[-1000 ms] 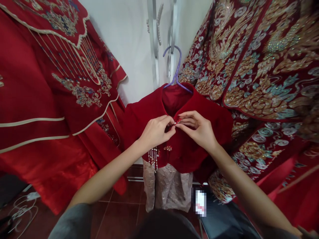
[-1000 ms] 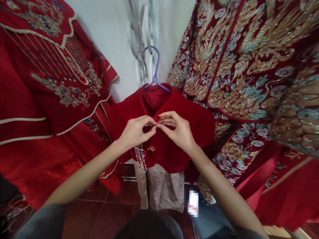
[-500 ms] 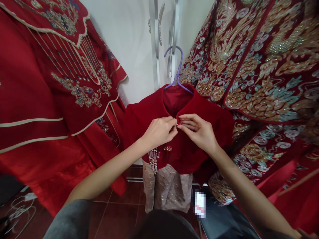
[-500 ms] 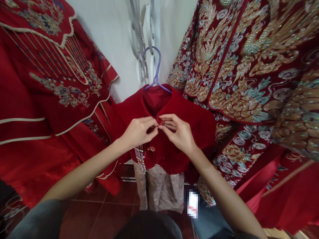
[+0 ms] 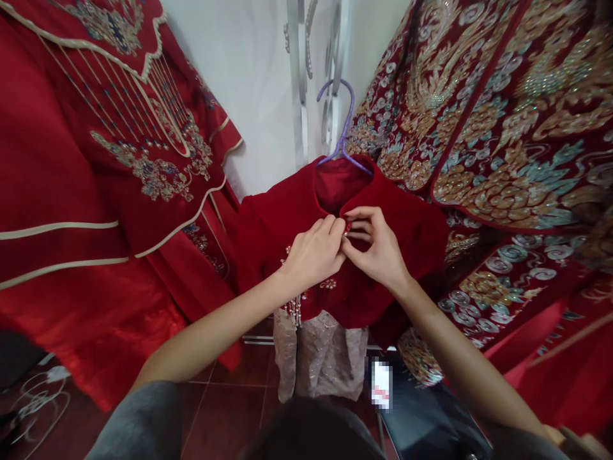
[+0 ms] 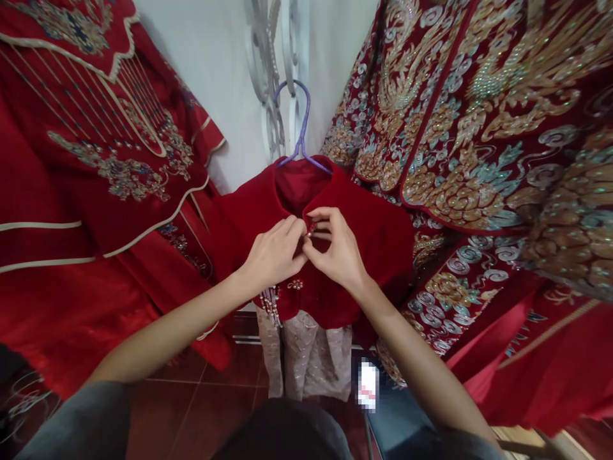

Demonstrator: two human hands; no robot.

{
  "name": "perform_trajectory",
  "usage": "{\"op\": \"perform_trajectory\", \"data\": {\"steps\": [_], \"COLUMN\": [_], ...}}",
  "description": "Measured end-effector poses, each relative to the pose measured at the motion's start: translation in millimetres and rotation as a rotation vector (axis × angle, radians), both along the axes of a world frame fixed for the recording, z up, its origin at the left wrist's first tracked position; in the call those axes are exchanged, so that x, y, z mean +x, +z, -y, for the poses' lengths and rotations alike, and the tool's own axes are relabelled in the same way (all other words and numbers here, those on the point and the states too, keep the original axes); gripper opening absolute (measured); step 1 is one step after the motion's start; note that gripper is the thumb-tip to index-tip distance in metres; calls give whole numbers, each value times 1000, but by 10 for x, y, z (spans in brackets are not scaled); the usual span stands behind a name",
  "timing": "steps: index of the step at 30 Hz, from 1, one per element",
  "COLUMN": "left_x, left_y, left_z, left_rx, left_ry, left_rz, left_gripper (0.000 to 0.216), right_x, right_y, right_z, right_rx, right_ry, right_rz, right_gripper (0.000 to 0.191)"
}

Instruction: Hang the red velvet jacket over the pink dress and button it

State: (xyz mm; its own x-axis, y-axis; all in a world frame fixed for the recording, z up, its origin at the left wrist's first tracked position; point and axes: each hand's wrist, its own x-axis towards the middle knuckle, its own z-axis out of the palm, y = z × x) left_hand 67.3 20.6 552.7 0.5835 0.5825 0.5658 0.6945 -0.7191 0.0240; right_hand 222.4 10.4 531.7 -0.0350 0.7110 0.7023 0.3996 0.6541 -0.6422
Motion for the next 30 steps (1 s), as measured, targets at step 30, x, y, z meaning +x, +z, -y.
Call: {"op": "perform_trajectory", "data": {"steps": [30], "left_x": [-272], "left_y": [-103], "left_z": [-243], "left_rx": [-586], "left_ry": [-359], "left_rz": [571], "left_gripper": [14], "right_x": [526], "right_y": [-1081], "right_z": [722], "right_rx": [-316], "right_ry": [-294], "right_rz": [-44], "right_gripper": [19]}}
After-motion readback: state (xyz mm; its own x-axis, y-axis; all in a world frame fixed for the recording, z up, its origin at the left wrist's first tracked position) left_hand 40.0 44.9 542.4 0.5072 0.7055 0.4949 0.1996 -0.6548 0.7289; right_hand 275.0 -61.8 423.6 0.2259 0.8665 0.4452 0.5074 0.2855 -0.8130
